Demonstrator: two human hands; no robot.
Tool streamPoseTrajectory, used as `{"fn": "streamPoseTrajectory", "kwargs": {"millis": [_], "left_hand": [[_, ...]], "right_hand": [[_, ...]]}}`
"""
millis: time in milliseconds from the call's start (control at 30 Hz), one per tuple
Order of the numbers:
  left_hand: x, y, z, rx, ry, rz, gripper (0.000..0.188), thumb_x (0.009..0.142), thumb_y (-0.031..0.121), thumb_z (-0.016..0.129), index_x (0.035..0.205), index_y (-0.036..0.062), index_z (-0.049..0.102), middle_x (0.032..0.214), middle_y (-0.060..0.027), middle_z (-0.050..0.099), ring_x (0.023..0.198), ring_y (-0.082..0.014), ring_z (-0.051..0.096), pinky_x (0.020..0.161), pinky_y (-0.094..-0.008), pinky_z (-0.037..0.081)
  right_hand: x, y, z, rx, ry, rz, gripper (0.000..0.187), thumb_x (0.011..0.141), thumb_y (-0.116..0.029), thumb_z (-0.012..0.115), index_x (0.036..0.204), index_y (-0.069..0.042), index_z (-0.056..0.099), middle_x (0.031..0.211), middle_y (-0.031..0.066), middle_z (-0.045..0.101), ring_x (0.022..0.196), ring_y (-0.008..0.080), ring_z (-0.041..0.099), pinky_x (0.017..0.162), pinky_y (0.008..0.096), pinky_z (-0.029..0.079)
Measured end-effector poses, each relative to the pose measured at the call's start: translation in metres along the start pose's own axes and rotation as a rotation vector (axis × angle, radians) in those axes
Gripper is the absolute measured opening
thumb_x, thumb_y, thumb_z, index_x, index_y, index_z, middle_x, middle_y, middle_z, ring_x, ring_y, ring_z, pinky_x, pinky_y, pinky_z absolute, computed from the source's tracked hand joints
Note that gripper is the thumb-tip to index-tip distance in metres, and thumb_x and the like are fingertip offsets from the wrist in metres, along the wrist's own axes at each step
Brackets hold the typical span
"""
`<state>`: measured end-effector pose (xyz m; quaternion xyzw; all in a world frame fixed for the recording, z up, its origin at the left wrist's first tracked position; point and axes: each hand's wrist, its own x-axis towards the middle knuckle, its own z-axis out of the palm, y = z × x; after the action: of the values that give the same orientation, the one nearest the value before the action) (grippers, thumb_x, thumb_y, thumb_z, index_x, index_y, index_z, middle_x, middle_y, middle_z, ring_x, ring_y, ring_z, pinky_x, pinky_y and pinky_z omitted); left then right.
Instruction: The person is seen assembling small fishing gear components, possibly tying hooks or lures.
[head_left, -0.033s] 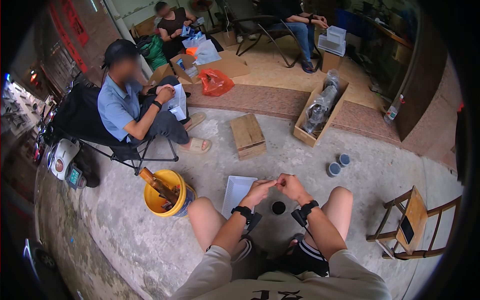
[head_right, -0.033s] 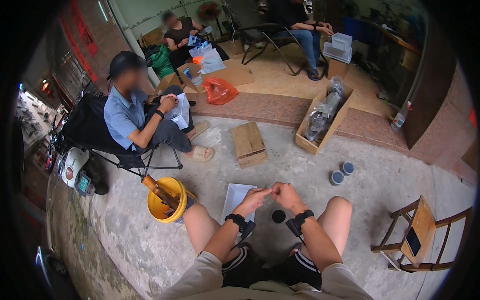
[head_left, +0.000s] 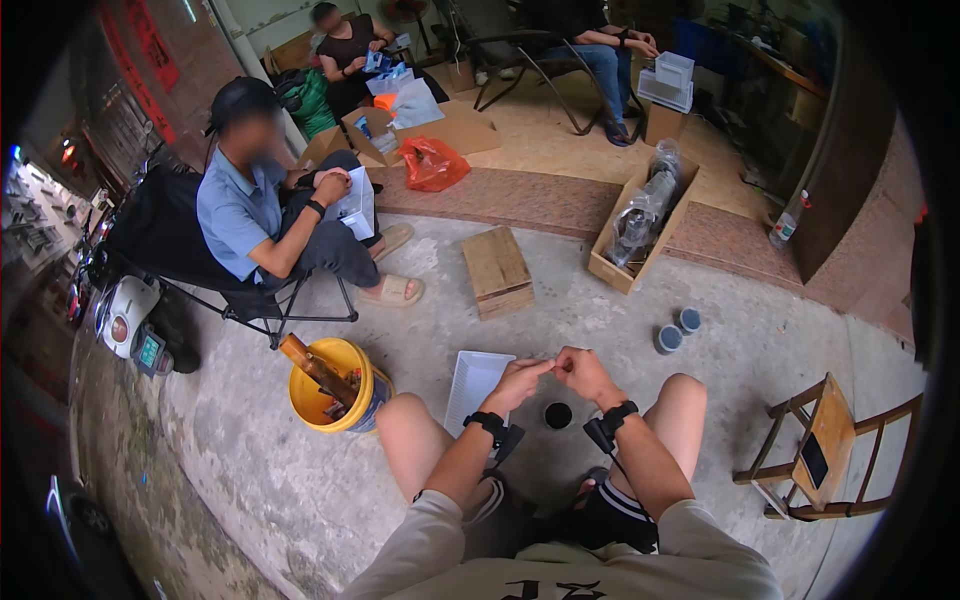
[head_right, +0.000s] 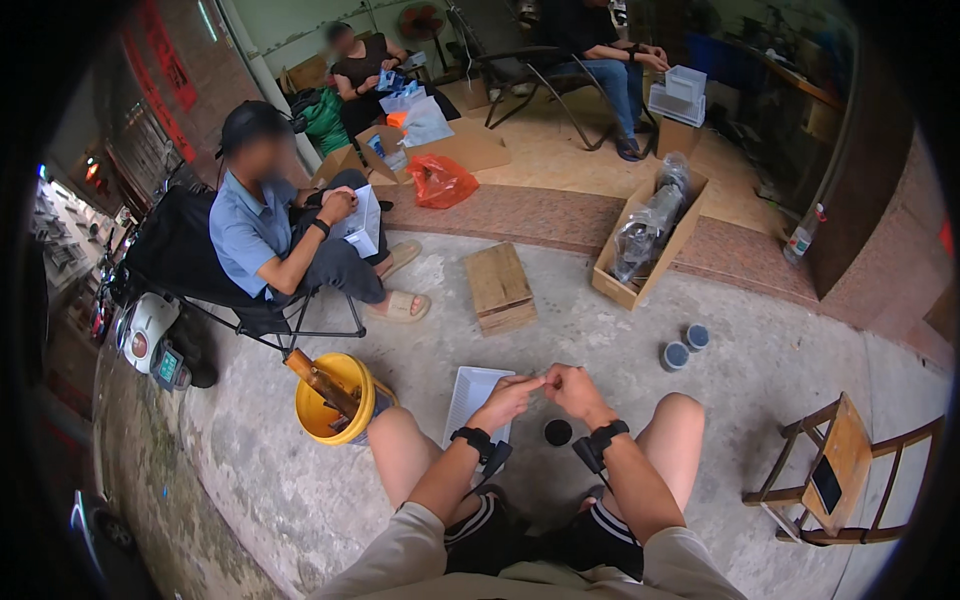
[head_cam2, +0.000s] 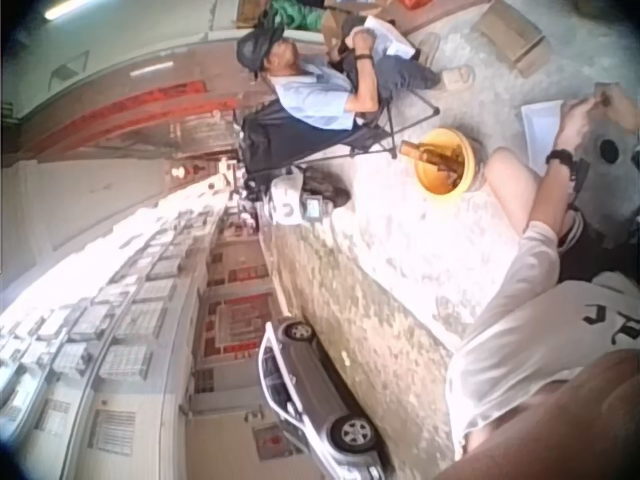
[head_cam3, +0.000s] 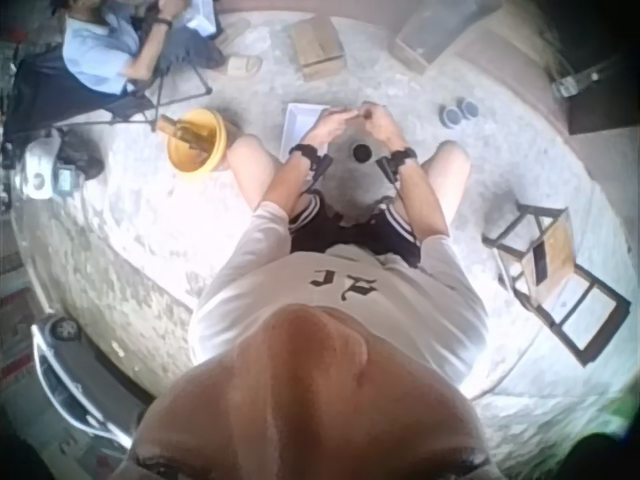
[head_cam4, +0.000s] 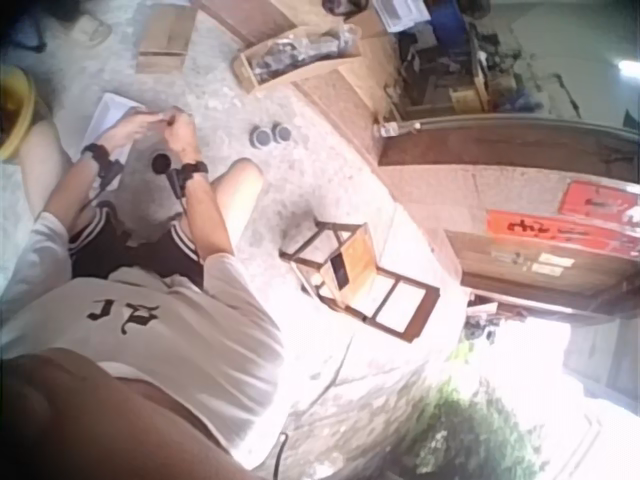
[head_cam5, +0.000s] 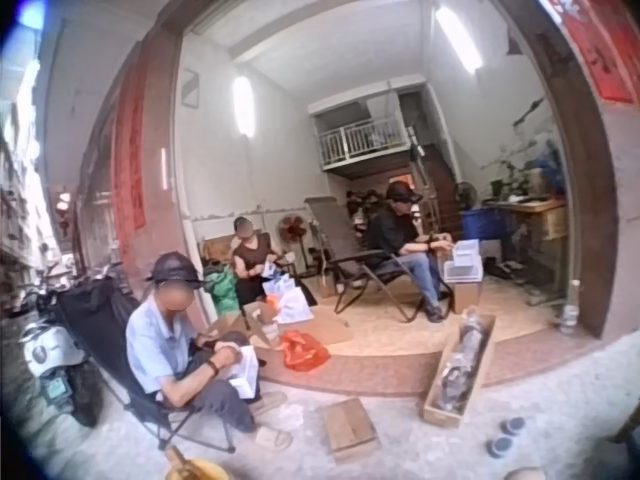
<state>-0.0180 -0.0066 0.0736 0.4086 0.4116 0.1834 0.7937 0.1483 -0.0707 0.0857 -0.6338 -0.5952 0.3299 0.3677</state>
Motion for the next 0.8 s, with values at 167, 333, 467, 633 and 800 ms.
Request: {"fn": "streamPoseTrajectory", "kwargs": {"millis": [167, 333, 467, 633, 800], "left_hand": [[0.0, 0.001, 0.002, 0.018, -0.029, 0.014, 0.019, 0.087, 0.025, 0.067, 0.089, 0.0059, 0.064, 0.056, 0.0099, 0.034, 0.044, -0.0019, 0.025, 0.041, -0.0224, 0.017], [0.001, 0.001, 0.001, 0.049, -0.049, 0.027, 0.021, 0.087, 0.025, 0.067, 0.091, 0.0043, 0.064, 0.056, 0.0094, 0.036, 0.044, -0.002, 0.026, 0.041, -0.0219, 0.017], [0.003, 0.0, 0.001, 0.028, -0.046, 0.052, 0.02, 0.087, 0.024, 0.067, 0.089, 0.0041, 0.064, 0.057, 0.0091, 0.038, 0.044, -0.0019, 0.027, 0.041, -0.0217, 0.017], [0.003, 0.0, 0.0, -0.055, -0.098, 0.022, 0.016, 0.087, 0.022, 0.066, 0.087, 0.0069, 0.06, 0.057, 0.0097, 0.036, 0.043, -0.0018, 0.027, 0.04, -0.021, 0.018], [0.003, 0.003, -0.001, -0.162, -0.137, 0.039, 0.014, 0.087, 0.02, 0.066, 0.087, 0.0086, 0.059, 0.056, 0.0109, 0.033, 0.043, -0.0013, 0.027, 0.04, -0.0204, 0.019]], "right_hand": [[0.001, 0.001, -0.001, 0.066, -0.017, 0.072, 0.012, 0.076, -0.004, 0.066, 0.086, 0.001, 0.06, 0.072, 0.0077, 0.064, 0.065, 0.0129, 0.059, 0.061, 0.0284, 0.049], [0.0, 0.0, -0.003, 0.206, -0.017, 0.099, 0.016, 0.078, -0.004, 0.066, 0.092, 0.002, 0.059, 0.073, 0.0079, 0.064, 0.066, 0.0129, 0.061, 0.061, 0.0271, 0.05], [0.003, 0.006, -0.004, 0.382, -0.119, 0.213, 0.02, 0.078, -0.002, 0.066, 0.097, 0.003, 0.06, 0.075, 0.0078, 0.065, 0.07, 0.0131, 0.063, 0.063, 0.0262, 0.052], [0.005, 0.014, -0.007, 0.575, -0.181, 0.203, 0.019, 0.082, -0.001, 0.062, 0.1, 0.003, 0.06, 0.082, 0.0096, 0.066, 0.072, 0.0149, 0.064, 0.066, 0.0265, 0.054], [0.004, 0.009, -0.014, 0.801, -0.182, 0.341, 0.017, 0.087, -0.005, 0.06, 0.102, 0.003, 0.059, 0.088, 0.0125, 0.066, 0.075, 0.0178, 0.066, 0.07, 0.028, 0.056]]}}
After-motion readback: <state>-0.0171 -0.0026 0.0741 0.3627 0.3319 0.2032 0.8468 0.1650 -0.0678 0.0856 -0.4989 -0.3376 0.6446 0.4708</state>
